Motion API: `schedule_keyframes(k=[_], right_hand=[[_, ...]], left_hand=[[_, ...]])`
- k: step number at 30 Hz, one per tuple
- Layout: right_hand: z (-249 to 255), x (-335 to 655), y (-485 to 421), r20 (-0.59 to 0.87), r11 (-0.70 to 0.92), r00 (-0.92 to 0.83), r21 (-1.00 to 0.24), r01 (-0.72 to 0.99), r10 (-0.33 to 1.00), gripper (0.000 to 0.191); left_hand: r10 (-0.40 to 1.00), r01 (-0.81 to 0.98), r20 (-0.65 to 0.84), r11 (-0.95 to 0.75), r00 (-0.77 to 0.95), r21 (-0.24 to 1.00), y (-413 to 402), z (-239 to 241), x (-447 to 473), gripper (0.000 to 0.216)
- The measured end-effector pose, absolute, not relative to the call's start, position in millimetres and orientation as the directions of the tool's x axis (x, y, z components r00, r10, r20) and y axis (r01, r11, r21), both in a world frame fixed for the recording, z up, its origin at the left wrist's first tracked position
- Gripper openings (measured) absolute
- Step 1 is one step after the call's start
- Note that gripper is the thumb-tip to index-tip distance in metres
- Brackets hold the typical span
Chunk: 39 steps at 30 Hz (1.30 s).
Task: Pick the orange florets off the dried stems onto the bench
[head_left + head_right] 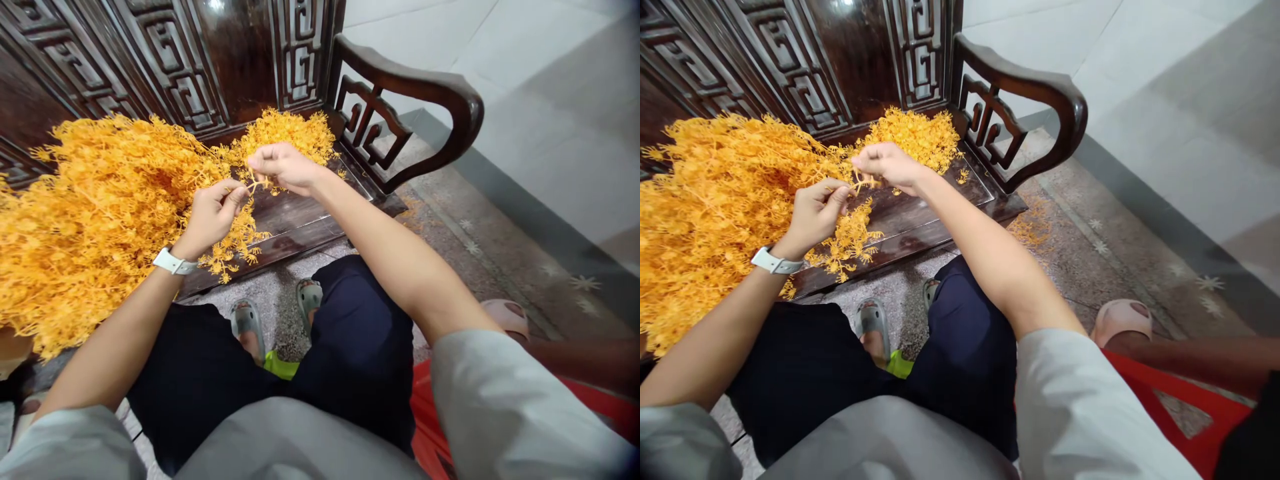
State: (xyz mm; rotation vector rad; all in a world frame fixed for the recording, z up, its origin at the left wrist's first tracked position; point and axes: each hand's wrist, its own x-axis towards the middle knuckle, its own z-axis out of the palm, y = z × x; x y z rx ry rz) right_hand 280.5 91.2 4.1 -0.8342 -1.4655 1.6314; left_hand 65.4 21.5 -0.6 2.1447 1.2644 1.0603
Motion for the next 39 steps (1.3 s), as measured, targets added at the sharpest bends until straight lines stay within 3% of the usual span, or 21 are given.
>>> schedule_keyframes(k=[9, 13, 15, 17, 19, 22, 23, 25, 28, 32, 39], right_hand=[[-13, 236, 127, 0.123, 0.116, -0.032, -0.977, -0.177, 0.992, 0.033], [-8, 265, 157, 0.018, 0.103, 0.316, -0.961, -0.257, 0.948, 0.027], [-11, 293, 161, -0.025, 0.084, 0.409, -0.966, -0.246, 0.912, 0.027], [-19, 314, 152, -0.022, 0.015, 0.288, -0.992, -0.129, 0.957, 0.025], [-27, 323, 137, -0.079, -0.076, -0.041, -0.995, 0.060, 0.996, 0.021], [-30, 316, 118, -0.187, -0.118, -0.466, -0.978, 0.175, 0.865, 0.017], [-29, 312, 116, -0.168, -0.129, -0.489, -0.985, 0.113, 0.856, 0.016], [-24, 304, 117, -0.109, -0.150, -0.369, -0.985, -0.084, 0.923, 0.019], [-19, 296, 122, -0.135, -0.170, -0.157, -0.956, -0.240, 0.978, 0.047], [-12, 286, 110, -0.200, -0.246, -0.289, -0.960, -0.132, 0.936, 0.057], [5, 263, 83, 0.098, 0.125, -0.532, -0.992, 0.017, 0.841, 0.042]], left_hand=[[0.876, 0.552, 0.467, -0.452, 0.125, 0.701, 33, 3, 76, 0.048], [0.834, 0.525, 0.530, -0.522, 0.152, 0.672, 12, 18, 87, 0.052], [0.840, 0.491, 0.516, -0.526, 0.171, 0.694, 1, 23, 92, 0.050], [0.853, 0.439, 0.495, -0.514, 0.168, 0.737, -2, 22, 94, 0.048], [0.858, 0.367, 0.494, -0.509, 0.142, 0.779, 6, 15, 92, 0.047], [0.886, 0.205, 0.463, -0.459, 0.032, 0.865, 25, 3, 84, 0.043], [0.905, 0.140, 0.425, -0.420, -0.005, 0.897, 30, 0, 81, 0.041], [0.944, 0.019, 0.328, -0.327, -0.044, 0.945, 37, -3, 77, 0.036], [0.979, -0.087, 0.196, -0.200, -0.046, 0.976, 40, -3, 72, 0.031], [0.991, -0.161, 0.130, -0.130, -0.014, 0.978, 45, -5, 68, 0.028], [0.988, -0.151, 0.149, -0.153, -0.036, 0.977, 56, -11, 74, 0.033]])
